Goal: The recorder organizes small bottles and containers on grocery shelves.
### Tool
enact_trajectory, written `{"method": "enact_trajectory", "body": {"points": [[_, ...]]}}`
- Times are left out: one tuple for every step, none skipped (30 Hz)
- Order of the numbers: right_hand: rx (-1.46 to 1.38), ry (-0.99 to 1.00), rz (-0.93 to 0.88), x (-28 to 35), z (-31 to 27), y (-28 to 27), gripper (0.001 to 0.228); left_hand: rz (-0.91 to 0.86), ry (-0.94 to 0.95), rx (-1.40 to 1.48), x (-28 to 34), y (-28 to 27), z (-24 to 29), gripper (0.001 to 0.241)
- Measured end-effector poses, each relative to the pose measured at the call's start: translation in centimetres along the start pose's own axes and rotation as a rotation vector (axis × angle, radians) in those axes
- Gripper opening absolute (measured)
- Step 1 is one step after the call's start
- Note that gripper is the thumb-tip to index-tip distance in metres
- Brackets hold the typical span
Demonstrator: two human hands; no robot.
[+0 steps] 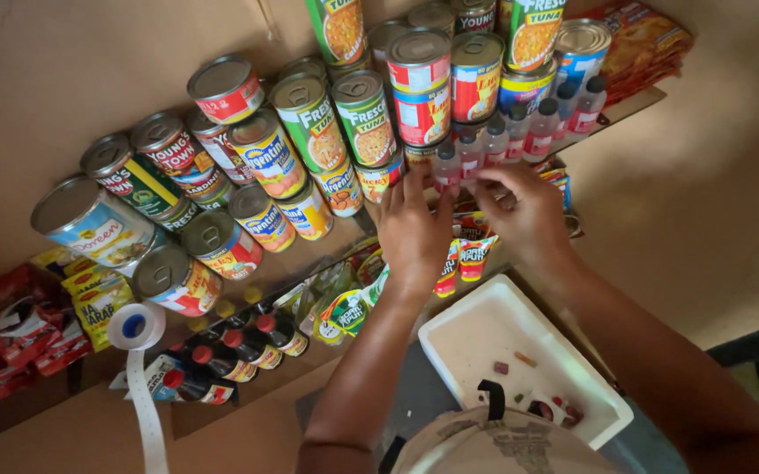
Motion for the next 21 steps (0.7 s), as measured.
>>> {"method": "enact_trajectory", "body": {"points": [[-0.020,0.021,0.005,0.2,0.5,0.1,0.023,0.009,0.010,-0.025,0.1,0.1,0.1,0.040],[-0.040,0.042,0.011,0.5,1.0,0.2,0.023,0.018,0.020,-0.050,0.3,0.1,0.2,0.039],[-0.038,0.042,0.017,0.3,1.2,0.1,0.023,0.017,0.027,-0.049,0.3,0.3,0.3,0.039],[-0.038,0.032,0.024,0.2,1.2,0.1,0.024,0.027,0.020,-0.052,0.3,0.4,0.4,0.038],[-0.039,0.024,0.027,0.1,1.2,0.2,0.025,0.038,0.009,-0.055,0.3,0.4,0.4,0.038],[-0.039,0.024,0.030,0.1,1.0,0.1,0.025,0.037,0.012,-0.056,0.4,0.6,0.5,0.038],[-0.026,0.021,0.031,0.1,0.8,0.1,0.025,0.050,-0.001,-0.055,0.4,0.7,0.4,0.039],[-0.013,0.019,0.031,0.0,0.7,0.1,0.026,0.063,-0.014,-0.054,0.4,0.8,0.3,0.041],[-0.013,0.020,0.034,0.0,0.4,0.0,0.026,0.061,-0.012,-0.056,0.5,0.7,0.4,0.041],[0.009,0.016,0.036,-0.1,0.1,-0.2,0.025,0.050,-0.027,-0.014,0.4,0.6,0.4,0.041],[0.032,0.009,0.037,-0.3,-0.2,-0.4,0.025,0.041,-0.043,0.029,0.4,0.5,0.5,0.042],[0.032,0.009,0.039,-0.8,-0.7,-0.8,0.025,0.041,-0.041,0.029,0.3,0.3,0.5,0.042],[0.080,-0.018,0.035,-1.4,-1.4,-1.3,0.024,0.042,-0.050,0.035,0.3,0.2,0.5,0.043],[0.128,-0.045,0.032,-2.0,-2.2,-1.7,0.024,0.043,-0.058,0.042,0.2,0.1,0.4,0.044],[0.128,-0.046,0.031,-2.7,-2.6,-2.1,0.024,0.044,-0.059,0.042,0.2,0.0,0.3,0.044],[0.180,-0.111,0.001,-3.5,-3.5,-2.2,0.025,0.065,-0.032,0.003,0.3,-0.2,0.4,0.044],[0.233,-0.177,-0.027,-4.3,-4.4,-2.3,0.026,0.086,-0.003,-0.036,0.4,-0.3,0.5,0.044],[0.233,-0.180,-0.027,-4.9,-4.3,-2.3,0.026,0.088,-0.003,-0.035,0.3,-0.3,0.3,0.044],[0.286,-0.246,-0.066,-5.5,-4.8,-2.0,0.028,0.086,-0.001,-0.061,0.3,-0.1,0.2,0.045],[0.339,-0.313,-0.104,-6.0,-5.3,-1.7,0.029,0.083,0.000,-0.088,0.4,0.0,0.1,0.047],[0.337,-0.312,-0.107,-6.1,-5.2,-1.5,0.029,0.083,-0.003,-0.089,0.4,-0.1,0.0,0.047]]}}
Point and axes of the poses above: each hand's wrist, its own x-axis away from the middle knuckle, its own y-axis out of the palm, z = x × y, the point moved 8 cm from there along -x, towards the middle knuckle, and after that the axes turned 14 degrees about -y, right-handed, at the moved point
